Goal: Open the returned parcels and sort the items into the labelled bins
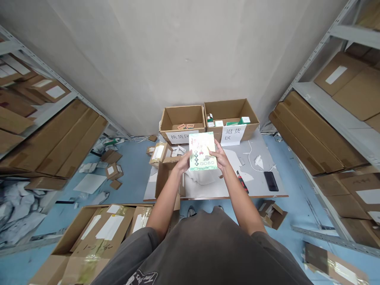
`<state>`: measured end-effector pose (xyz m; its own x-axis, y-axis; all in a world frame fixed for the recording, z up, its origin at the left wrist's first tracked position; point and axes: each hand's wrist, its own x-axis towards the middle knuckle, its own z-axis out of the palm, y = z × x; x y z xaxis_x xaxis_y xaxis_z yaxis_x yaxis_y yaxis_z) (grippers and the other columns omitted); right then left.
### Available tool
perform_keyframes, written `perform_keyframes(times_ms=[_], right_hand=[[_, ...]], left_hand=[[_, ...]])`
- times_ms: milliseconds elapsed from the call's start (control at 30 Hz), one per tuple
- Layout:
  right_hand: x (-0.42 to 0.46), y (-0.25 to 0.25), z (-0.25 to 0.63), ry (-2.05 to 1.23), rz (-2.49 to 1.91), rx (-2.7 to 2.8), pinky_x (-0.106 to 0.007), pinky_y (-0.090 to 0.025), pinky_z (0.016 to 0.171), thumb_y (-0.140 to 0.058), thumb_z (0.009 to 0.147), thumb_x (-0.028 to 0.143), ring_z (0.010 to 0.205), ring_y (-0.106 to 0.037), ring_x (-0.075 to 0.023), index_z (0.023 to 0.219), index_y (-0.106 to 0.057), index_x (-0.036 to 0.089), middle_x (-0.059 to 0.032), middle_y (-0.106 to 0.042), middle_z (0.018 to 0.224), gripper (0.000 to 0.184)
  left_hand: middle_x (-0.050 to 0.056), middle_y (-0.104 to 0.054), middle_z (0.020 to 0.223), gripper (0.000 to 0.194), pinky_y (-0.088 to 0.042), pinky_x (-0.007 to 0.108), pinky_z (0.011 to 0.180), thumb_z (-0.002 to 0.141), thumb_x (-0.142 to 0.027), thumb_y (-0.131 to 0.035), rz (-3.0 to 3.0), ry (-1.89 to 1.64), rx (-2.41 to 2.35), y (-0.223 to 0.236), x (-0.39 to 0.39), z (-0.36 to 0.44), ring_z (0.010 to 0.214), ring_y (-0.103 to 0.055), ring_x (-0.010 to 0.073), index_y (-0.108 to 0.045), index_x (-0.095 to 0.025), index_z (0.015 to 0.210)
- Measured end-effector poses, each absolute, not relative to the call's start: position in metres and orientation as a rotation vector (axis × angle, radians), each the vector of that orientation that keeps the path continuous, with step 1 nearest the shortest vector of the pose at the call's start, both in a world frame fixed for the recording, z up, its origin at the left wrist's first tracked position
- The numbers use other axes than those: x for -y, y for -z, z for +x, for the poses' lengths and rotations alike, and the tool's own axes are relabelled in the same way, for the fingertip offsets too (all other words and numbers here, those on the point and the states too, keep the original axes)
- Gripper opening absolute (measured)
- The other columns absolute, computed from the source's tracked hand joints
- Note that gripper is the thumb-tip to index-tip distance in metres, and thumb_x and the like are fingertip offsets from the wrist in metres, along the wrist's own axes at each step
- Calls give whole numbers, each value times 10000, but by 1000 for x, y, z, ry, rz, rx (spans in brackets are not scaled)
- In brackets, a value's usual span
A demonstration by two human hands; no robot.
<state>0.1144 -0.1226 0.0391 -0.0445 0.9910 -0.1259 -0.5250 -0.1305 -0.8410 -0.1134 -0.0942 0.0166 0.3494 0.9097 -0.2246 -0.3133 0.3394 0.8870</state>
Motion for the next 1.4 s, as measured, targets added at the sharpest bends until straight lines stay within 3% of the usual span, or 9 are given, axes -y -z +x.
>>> perform_keyframes(times_ms=[167, 400, 833, 1133, 1400], right_hand=[[128, -40, 109, -1500, -908, 731, -526, -665, 967, -938, 658, 353, 1290, -724, -368, 1552, -565, 387, -55, -724, 1463, 969], [132, -45, 109, -1516, -874, 749, -524, -661, 968, -926, 665, 336, 1306, -714, -372, 1544, -560, 378, -64, -699, 1506, 953], [133, -41, 108, -1527, -886, 766, -515, -663, 963, -927, 696, 368, 1236, -752, -372, 1442, -632, 332, -70, -773, 1380, 802], [133, -38, 108, -1534, -879, 745, -508, -662, 962, -971, 653, 357, 1216, -761, -369, 1426, -613, 339, -66, -768, 1392, 853], [127, -33, 114, -1572, -972, 849, -500, -671, 918, -1026, 628, 471, 1088, -799, -362, 1182, -719, 270, -79, -840, 1176, 664]], left_hand=[[160, -814, 1255, 721, -606, 487, 1035, 692, -401, -1038, 892, -888, -819, -20, 98, -107, 1139, -772, 330, -718, -152, 1288], [170, -809, 1262, 728, -613, 481, 1010, 689, -422, -1027, 897, -938, -824, -22, 104, -104, 1163, -766, 352, -707, -155, 1285], [167, -797, 1291, 743, -614, 457, 1006, 694, -431, -1020, 892, -964, -812, -20, 110, -103, 1193, -755, 351, -693, -154, 1300], [170, -799, 1279, 775, -611, 475, 1013, 676, -441, -1030, 892, -969, -822, -20, 110, -103, 1185, -758, 361, -688, -150, 1308], [158, -790, 1301, 763, -591, 474, 1030, 690, -441, -1021, 909, -984, -827, -29, 115, -106, 1181, -752, 336, -682, -162, 1314]])
